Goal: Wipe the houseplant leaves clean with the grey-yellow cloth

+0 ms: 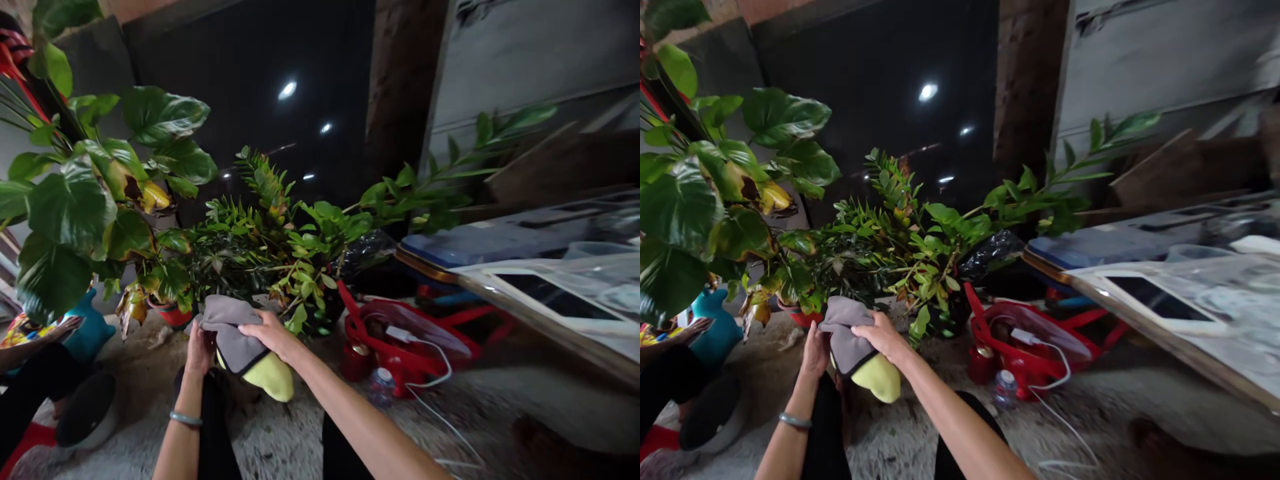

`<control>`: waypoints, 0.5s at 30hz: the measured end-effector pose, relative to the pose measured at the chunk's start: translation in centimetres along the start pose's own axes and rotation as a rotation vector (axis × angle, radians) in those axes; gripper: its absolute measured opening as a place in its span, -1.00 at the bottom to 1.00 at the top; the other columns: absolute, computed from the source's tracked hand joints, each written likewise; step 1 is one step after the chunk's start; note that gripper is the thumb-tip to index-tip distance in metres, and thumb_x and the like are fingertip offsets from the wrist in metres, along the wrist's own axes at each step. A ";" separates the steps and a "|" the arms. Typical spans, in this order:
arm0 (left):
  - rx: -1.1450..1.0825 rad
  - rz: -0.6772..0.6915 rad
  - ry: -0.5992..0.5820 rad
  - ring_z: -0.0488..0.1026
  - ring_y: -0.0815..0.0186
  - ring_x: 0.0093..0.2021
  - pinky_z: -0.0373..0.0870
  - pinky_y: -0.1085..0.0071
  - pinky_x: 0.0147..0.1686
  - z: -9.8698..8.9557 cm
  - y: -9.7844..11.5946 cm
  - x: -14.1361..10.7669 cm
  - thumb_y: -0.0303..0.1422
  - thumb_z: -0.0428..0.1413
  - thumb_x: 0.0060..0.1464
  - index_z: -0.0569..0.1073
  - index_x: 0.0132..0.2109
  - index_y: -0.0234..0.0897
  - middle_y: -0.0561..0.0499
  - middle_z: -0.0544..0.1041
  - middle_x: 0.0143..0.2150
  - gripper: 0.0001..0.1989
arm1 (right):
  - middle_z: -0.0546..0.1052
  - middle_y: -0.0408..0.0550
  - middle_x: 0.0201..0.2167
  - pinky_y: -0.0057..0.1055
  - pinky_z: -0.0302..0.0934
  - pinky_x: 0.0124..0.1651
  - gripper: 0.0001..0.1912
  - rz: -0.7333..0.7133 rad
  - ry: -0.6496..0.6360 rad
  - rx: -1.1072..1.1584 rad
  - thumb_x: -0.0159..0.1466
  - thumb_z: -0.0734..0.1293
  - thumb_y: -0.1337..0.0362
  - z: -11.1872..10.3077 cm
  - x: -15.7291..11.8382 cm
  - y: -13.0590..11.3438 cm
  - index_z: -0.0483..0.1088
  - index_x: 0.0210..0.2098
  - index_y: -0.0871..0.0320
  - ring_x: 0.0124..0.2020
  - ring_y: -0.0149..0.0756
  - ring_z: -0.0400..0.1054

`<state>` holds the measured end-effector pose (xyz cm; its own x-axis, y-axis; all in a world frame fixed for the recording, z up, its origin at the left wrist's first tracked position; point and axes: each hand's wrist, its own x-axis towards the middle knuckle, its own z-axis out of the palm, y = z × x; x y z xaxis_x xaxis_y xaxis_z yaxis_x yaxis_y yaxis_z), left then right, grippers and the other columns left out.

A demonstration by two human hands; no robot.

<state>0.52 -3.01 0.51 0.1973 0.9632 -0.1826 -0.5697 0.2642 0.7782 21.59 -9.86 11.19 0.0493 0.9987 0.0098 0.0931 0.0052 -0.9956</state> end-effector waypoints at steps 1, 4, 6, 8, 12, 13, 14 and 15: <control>-0.012 0.003 -0.008 0.53 0.14 -0.23 0.43 0.28 -0.25 -0.1 0.0 0.1 0.05 0.07 0.20 0.59 -0.11 -0.31 -0.12 0.62 -0.22 -0.50 | 0.69 0.06 -0.25 -0.20 0.41 -0.10 -0.64 -0.026 0.070 0.101 0.05 0.44 0.20 -0.6 -0.2 -0.4 0.57 -0.17 0.20 -0.20 -0.03 0.57; -0.021 -0.002 -0.037 0.53 0.16 -0.25 0.44 0.30 -0.33 0.1 0.0 0.1 0.03 0.03 0.23 0.58 -0.04 -0.33 -0.15 0.59 -0.18 -0.49 | 0.65 0.16 -0.06 -0.13 0.37 0.07 -0.47 -0.239 0.431 0.192 0.07 0.45 0.04 -2.3 1.0 -3.3 0.51 -0.03 0.19 -0.02 0.04 0.53; -0.020 -0.013 -0.037 0.53 0.16 -0.25 0.45 0.30 -0.35 0.4 0.0 0.1 0.00 -0.01 0.27 0.57 0.01 -0.35 -0.17 0.59 -0.14 -0.47 | 0.63 0.17 0.00 -0.12 0.31 0.15 -0.46 -0.320 0.573 0.154 0.07 0.45 0.03 -2.7 2.7 -5.1 0.50 -0.01 0.15 0.06 0.05 0.48; -0.016 -0.020 -0.028 0.53 0.17 -0.27 0.46 0.30 -0.36 0.7 -0.1 0.1 -0.02 -0.04 0.29 0.56 0.04 -0.38 -0.19 0.59 -0.12 -0.47 | 0.64 0.16 -0.04 -0.13 0.32 0.14 -0.53 -0.215 0.556 0.191 0.06 0.44 0.08 -2.2 3.9 -5.4 0.52 -0.07 0.14 0.05 0.05 0.49; -0.025 -0.027 -0.038 0.56 0.14 -0.20 0.50 0.27 -0.27 1.0 0.0 0.0 -0.04 -0.07 0.31 0.56 0.08 -0.37 -0.19 0.62 -0.10 -0.47 | 0.69 0.09 -0.23 -0.11 0.40 -0.01 -0.68 0.134 0.203 0.366 0.01 0.42 0.20 0.7 2.0 -1.3 0.54 -0.23 0.15 -0.11 0.04 0.56; -0.034 -0.039 -0.044 0.57 0.10 -0.13 0.51 0.24 -0.20 1.0 0.0 -0.1 -0.03 -0.06 0.31 0.56 0.08 -0.36 -0.20 0.63 -0.08 -0.46 | 0.69 0.07 -0.27 -0.11 0.40 -0.04 -0.70 0.175 0.098 0.360 0.00 0.42 0.21 1.4 0.7 -0.1 0.55 -0.26 0.15 -0.14 0.04 0.57; -0.041 -0.054 -0.045 0.57 0.06 -0.05 0.51 0.19 -0.11 1.0 0.1 -0.2 -0.02 -0.05 0.30 0.56 0.09 -0.35 -0.21 0.64 -0.05 -0.46 | 0.69 0.05 -0.30 -0.11 0.40 -0.05 -0.71 0.190 0.011 0.325 -0.03 0.43 0.23 1.9 -0.7 0.7 0.57 -0.28 0.15 -0.17 0.04 0.57; -0.043 -0.065 -0.035 0.55 0.00 0.04 0.49 0.14 -0.01 1.0 0.2 -0.3 -0.02 -0.03 0.28 0.57 0.08 -0.34 -0.23 0.64 -0.02 -0.46 | 0.69 0.04 -0.31 -0.12 0.40 -0.06 -0.71 0.175 -0.048 0.284 -0.03 0.43 0.23 2.2 -1.9 1.1 0.58 -0.29 0.16 -0.19 0.03 0.57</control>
<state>1.19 -3.34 1.31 0.2622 0.9418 -0.2102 -0.5887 0.3287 0.7385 19.40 -11.68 9.85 -0.0077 0.9869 -0.1613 -0.1940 -0.1597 -0.9679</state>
